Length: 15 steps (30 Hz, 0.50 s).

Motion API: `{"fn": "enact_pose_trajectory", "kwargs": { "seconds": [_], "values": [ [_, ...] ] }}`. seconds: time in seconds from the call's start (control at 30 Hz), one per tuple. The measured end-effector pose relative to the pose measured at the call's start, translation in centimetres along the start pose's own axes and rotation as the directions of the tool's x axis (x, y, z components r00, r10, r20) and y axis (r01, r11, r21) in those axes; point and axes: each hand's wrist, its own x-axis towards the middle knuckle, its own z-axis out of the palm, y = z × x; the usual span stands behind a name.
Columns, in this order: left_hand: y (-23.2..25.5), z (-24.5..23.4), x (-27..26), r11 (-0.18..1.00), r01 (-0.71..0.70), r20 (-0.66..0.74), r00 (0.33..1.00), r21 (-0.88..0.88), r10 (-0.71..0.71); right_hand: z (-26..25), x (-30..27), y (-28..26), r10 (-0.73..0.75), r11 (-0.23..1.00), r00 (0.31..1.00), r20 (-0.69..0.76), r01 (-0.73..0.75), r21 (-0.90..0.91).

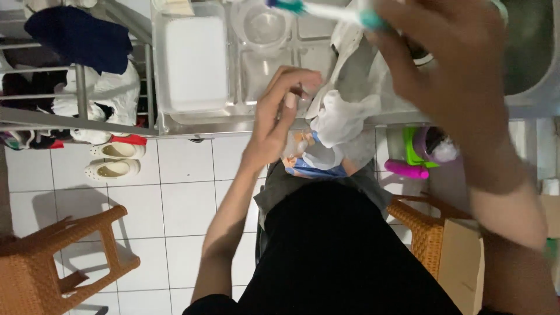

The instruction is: Covering a white shoe with tissue paper using a toothbrush and liquid to prevent yellowing during drying.

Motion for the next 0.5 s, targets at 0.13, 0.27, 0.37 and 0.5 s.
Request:
{"fn": "enact_pose_trajectory", "kwargs": {
  "seconds": [0.13,0.27,0.37,0.5],
  "values": [
    [1.6,-1.9,2.7,0.989,-0.133,0.375,0.922,0.07,0.097,-0.6,-7.2,-2.8,0.071,0.978,0.987,-0.146,-0.04,0.205],
    [0.0,-1.6,4.5,0.984,-0.177,0.488,0.857,-0.022,0.165,0.6,-12.5,-4.9,0.153,0.984,0.972,-0.18,-0.131,0.124],
    [1.9,-1.6,5.9,0.99,-0.136,0.548,0.825,-0.039,0.135,0.0,-13.1,-6.2,0.135,0.989,0.978,-0.158,-0.142,-0.033],
    [1.7,-1.3,6.5,0.988,-0.145,0.583,0.799,-0.046,0.144,-2.7,-11.3,-8.0,0.09,0.957,0.996,-0.02,-0.092,-0.275]
  ]
}}
